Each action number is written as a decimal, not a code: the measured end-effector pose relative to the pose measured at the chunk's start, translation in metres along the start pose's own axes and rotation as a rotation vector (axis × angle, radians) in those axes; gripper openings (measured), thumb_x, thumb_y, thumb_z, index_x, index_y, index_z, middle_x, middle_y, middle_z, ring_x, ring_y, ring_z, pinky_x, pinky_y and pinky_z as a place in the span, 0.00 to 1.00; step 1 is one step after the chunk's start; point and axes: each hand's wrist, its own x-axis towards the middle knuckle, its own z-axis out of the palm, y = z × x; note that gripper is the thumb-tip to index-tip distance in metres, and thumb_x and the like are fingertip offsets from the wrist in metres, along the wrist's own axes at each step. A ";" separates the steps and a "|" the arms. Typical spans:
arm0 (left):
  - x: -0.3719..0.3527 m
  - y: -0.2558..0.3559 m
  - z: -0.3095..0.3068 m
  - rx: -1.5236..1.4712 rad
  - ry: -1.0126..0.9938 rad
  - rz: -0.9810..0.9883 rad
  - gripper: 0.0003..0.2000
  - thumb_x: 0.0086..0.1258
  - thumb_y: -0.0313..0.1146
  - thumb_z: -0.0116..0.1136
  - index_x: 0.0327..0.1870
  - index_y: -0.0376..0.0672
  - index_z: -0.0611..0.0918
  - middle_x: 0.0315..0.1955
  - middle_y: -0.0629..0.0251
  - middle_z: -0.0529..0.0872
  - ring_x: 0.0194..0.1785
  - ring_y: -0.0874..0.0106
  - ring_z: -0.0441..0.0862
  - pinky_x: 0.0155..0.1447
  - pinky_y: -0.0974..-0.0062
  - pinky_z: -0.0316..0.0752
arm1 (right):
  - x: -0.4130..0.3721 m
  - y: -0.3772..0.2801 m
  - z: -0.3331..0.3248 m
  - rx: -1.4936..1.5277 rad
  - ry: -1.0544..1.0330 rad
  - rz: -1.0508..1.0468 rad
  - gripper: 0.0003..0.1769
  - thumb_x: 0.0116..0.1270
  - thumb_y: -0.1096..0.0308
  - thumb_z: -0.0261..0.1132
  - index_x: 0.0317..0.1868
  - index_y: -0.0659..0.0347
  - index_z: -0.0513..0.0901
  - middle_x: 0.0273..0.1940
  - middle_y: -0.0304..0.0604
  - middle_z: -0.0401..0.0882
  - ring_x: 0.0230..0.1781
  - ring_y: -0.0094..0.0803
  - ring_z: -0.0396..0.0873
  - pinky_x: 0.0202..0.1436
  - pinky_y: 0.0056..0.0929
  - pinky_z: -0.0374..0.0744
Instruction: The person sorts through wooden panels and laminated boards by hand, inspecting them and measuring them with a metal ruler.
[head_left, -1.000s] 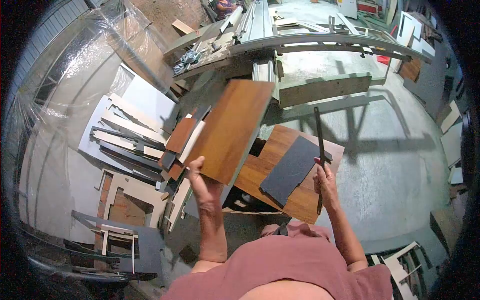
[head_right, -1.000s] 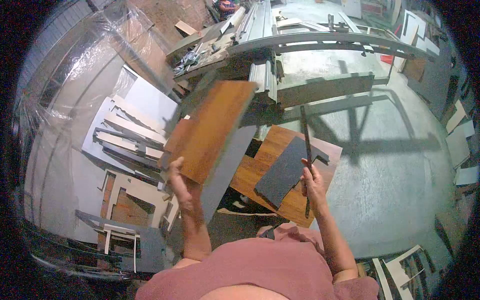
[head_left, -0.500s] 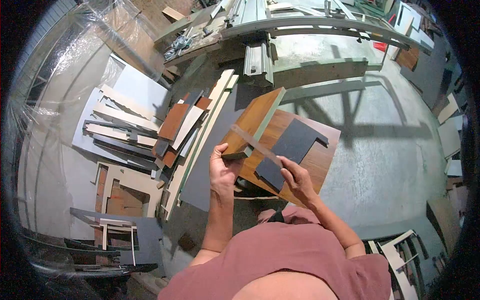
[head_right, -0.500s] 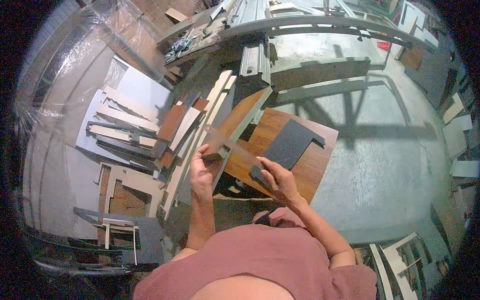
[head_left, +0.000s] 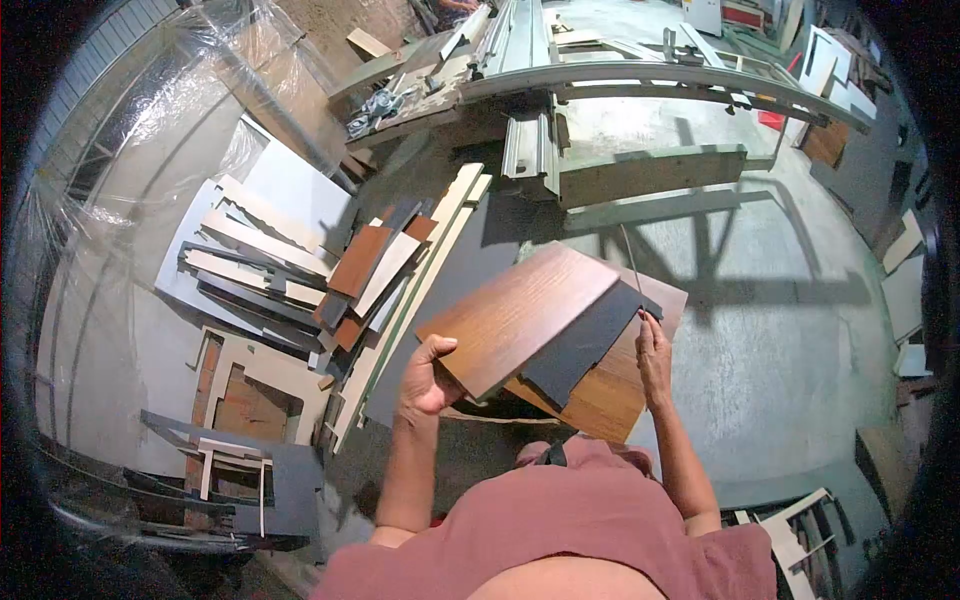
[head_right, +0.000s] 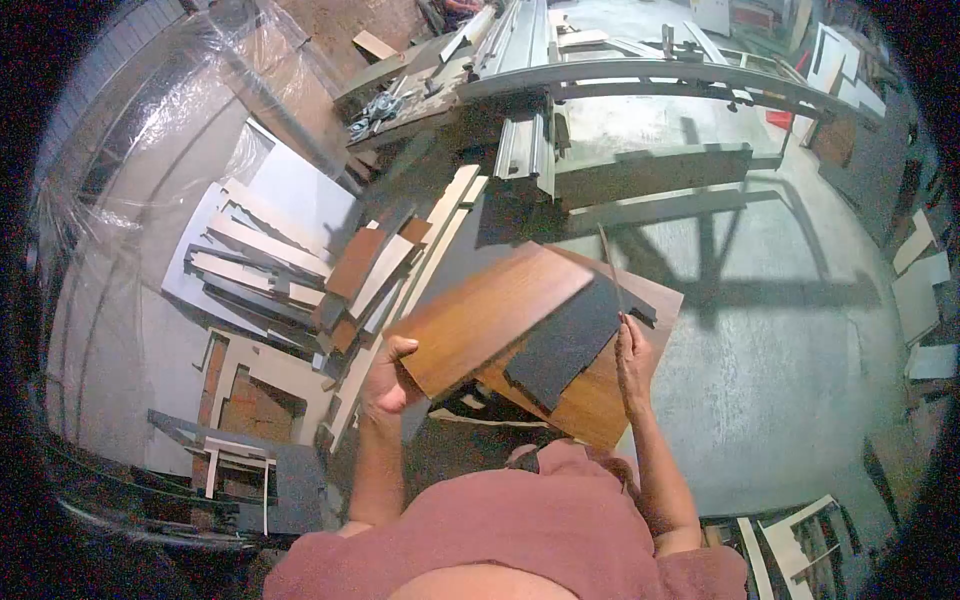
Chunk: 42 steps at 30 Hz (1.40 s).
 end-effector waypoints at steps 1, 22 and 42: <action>0.001 0.001 0.000 0.202 0.128 0.128 0.17 0.54 0.29 0.56 0.45 0.35 0.74 0.36 0.60 0.78 0.41 0.66 0.78 0.46 0.66 0.76 | 0.000 0.003 -0.004 0.011 -0.007 0.001 0.21 0.69 0.54 0.50 0.55 0.56 0.73 0.20 0.25 0.56 0.17 0.12 0.54 0.17 0.14 0.56; 0.187 -0.090 -0.060 1.896 -0.080 0.352 0.16 0.55 0.42 0.57 0.36 0.38 0.74 0.33 0.49 0.81 0.42 0.51 0.77 0.45 0.55 0.71 | -0.040 0.033 -0.052 -0.019 0.130 0.126 0.21 0.68 0.54 0.50 0.55 0.58 0.72 0.17 0.24 0.56 0.14 0.12 0.52 0.15 0.14 0.54; 0.144 -0.138 -0.100 0.684 0.228 0.748 0.23 0.58 0.31 0.61 0.54 0.37 0.69 0.40 0.64 0.79 0.43 0.76 0.75 0.47 0.80 0.70 | -0.038 0.025 -0.034 -0.031 0.088 0.164 0.22 0.68 0.53 0.49 0.55 0.58 0.72 0.18 0.24 0.56 0.15 0.13 0.52 0.16 0.14 0.54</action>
